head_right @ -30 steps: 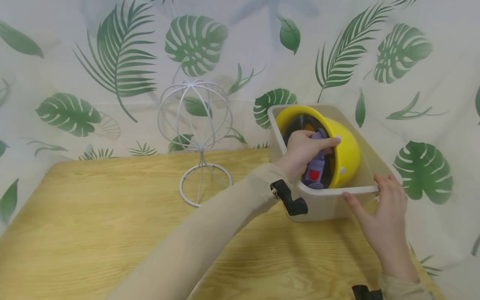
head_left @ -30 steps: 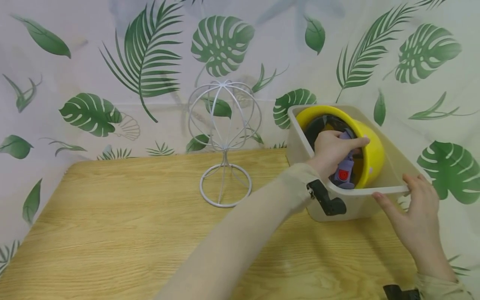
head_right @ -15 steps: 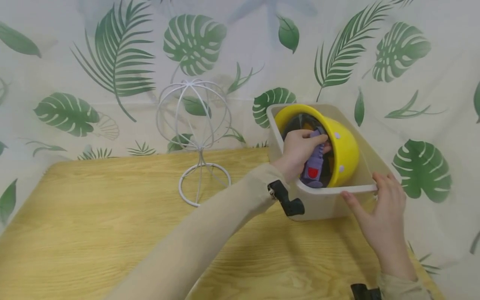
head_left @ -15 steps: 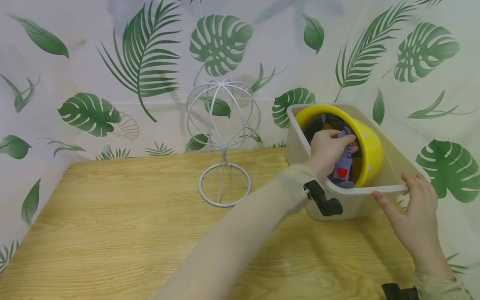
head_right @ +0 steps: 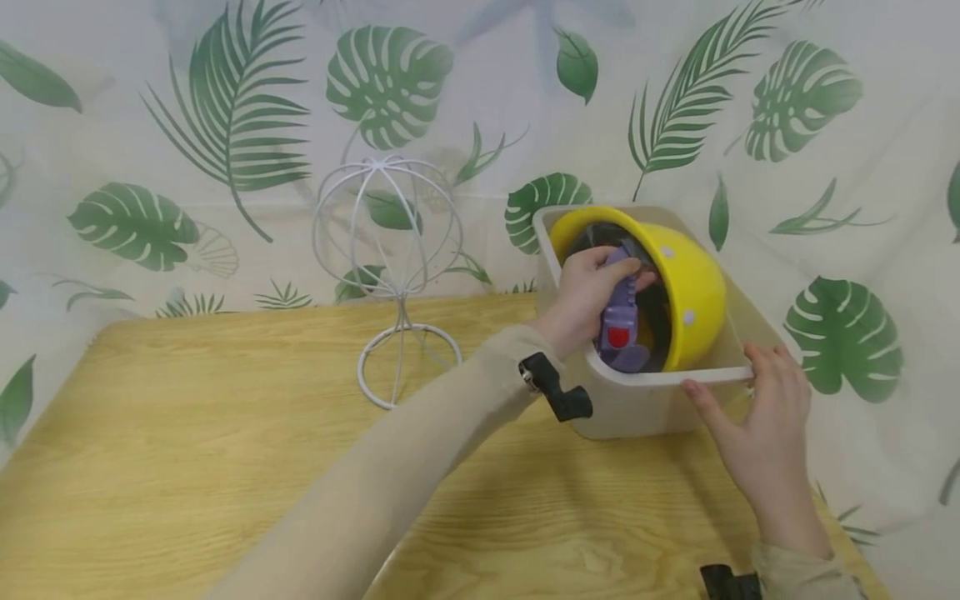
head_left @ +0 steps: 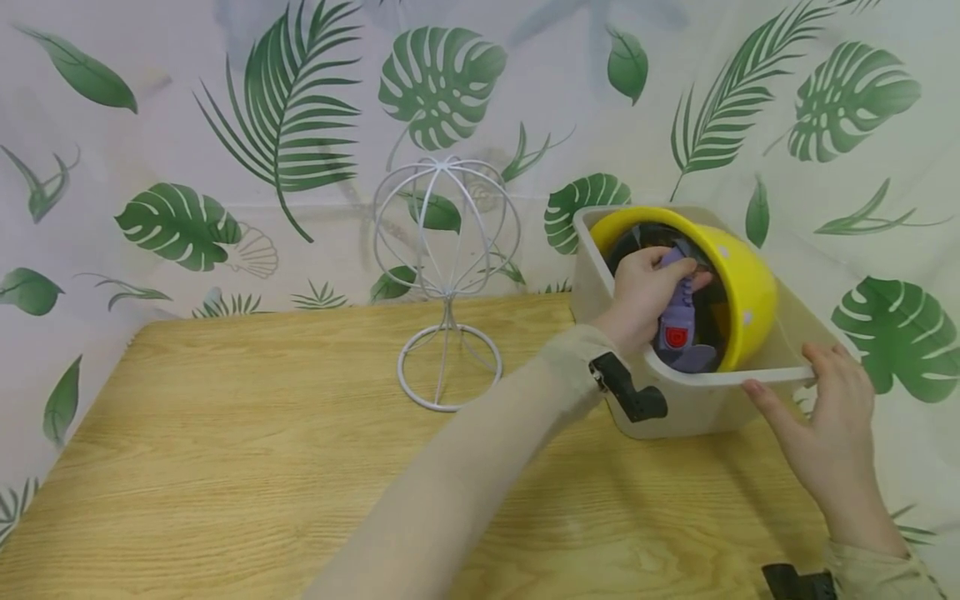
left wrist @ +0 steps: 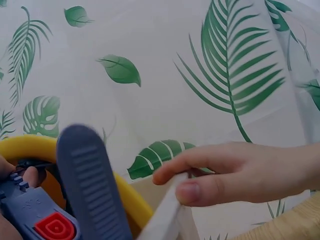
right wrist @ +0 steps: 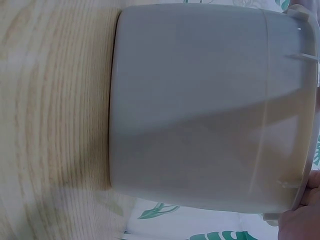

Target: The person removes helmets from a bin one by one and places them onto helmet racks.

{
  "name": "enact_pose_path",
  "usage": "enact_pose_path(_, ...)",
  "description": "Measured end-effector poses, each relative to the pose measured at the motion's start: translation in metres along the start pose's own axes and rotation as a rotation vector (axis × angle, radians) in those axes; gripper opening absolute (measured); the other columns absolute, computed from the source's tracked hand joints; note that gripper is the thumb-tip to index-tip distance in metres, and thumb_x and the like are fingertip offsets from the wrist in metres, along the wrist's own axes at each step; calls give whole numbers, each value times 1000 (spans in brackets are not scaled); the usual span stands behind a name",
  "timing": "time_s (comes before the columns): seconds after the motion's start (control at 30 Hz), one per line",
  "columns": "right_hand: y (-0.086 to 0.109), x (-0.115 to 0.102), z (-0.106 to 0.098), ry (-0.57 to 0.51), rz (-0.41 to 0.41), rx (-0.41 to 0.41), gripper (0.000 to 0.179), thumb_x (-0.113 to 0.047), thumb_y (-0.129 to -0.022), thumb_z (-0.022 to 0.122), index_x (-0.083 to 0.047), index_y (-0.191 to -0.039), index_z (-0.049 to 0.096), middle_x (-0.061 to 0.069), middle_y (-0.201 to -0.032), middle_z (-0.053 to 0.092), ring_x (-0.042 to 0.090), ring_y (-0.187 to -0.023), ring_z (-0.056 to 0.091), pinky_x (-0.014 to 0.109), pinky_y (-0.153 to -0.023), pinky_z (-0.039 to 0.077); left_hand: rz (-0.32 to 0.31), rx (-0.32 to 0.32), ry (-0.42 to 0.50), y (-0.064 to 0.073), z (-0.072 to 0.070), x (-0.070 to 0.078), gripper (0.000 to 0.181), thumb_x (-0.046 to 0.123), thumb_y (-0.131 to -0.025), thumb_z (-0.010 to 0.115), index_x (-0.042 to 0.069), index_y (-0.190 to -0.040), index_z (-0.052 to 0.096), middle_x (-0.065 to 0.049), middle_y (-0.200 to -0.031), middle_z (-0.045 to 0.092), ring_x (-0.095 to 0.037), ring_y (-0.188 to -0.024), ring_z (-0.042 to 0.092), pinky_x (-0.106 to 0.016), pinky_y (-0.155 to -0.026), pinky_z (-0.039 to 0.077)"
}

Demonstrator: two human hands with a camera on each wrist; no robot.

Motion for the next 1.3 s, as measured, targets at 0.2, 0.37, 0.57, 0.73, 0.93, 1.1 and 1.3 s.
enact_pose_path(0.2,0,0,1,-10,-7,7,70,-23,-88,68,11,-139,35,36,-139,33,42,-139,12,55,-113,2,47,-156,174,-3,-8,14,3,-7,-89,61,-4,-88,60,-7,-80,63,-33,-86,69,-27,-74,55)
enact_pose_path(0.37,0,1,0,-16,-30,26,70,-23,-87,69,12,-138,36,37,-137,35,44,-138,14,53,-113,3,66,-226,273,-2,-11,26,7,-11,-89,58,-5,-87,57,-8,-79,63,-41,-96,64,-29,-78,55)
enact_pose_path(0.57,1,1,0,-4,-16,11,71,-22,-88,68,12,-139,34,37,-138,33,42,-139,13,54,-113,2,84,-292,376,2,-15,38,7,-11,-92,54,-7,-97,56,-6,-90,63,-46,-109,55,-31,-86,52)
enact_pose_path(0.73,0,1,0,-8,-15,4,71,-23,-88,67,12,-140,33,37,-138,33,43,-139,12,54,-113,2,118,-363,417,8,-15,51,14,-12,-93,49,-14,-107,53,-6,-96,61,-50,-114,47,-34,-89,51)
enact_pose_path(0.93,0,1,1,-5,-20,5,71,-23,-89,66,14,-139,32,39,-137,33,44,-139,12,54,-113,1,138,-455,414,17,-18,68,31,-13,-95,43,-17,-126,45,-30,-128,51,-50,-119,44,-40,-96,45)
enact_pose_path(1.1,0,1,1,-8,-20,16,71,-21,-88,67,15,-138,33,39,-137,33,44,-138,13,55,-112,2,145,-502,416,26,-21,82,37,-14,-96,41,-15,-133,41,-35,-135,41,-50,-121,41,-49,-102,36)
enact_pose_path(1.3,0,1,1,-14,-14,16,71,-20,-88,67,15,-138,33,39,-137,33,43,-138,13,56,-112,2,220,-516,414,38,-26,98,37,-16,-95,40,-16,-132,42,-38,-131,42,-53,-119,41,-48,-96,44)
Point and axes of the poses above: each hand's wrist, its own y-axis away from the middle knuckle, its own z-axis out of the palm, x = y × z, the point moved 1 cm from there along -y, towards the middle knuckle
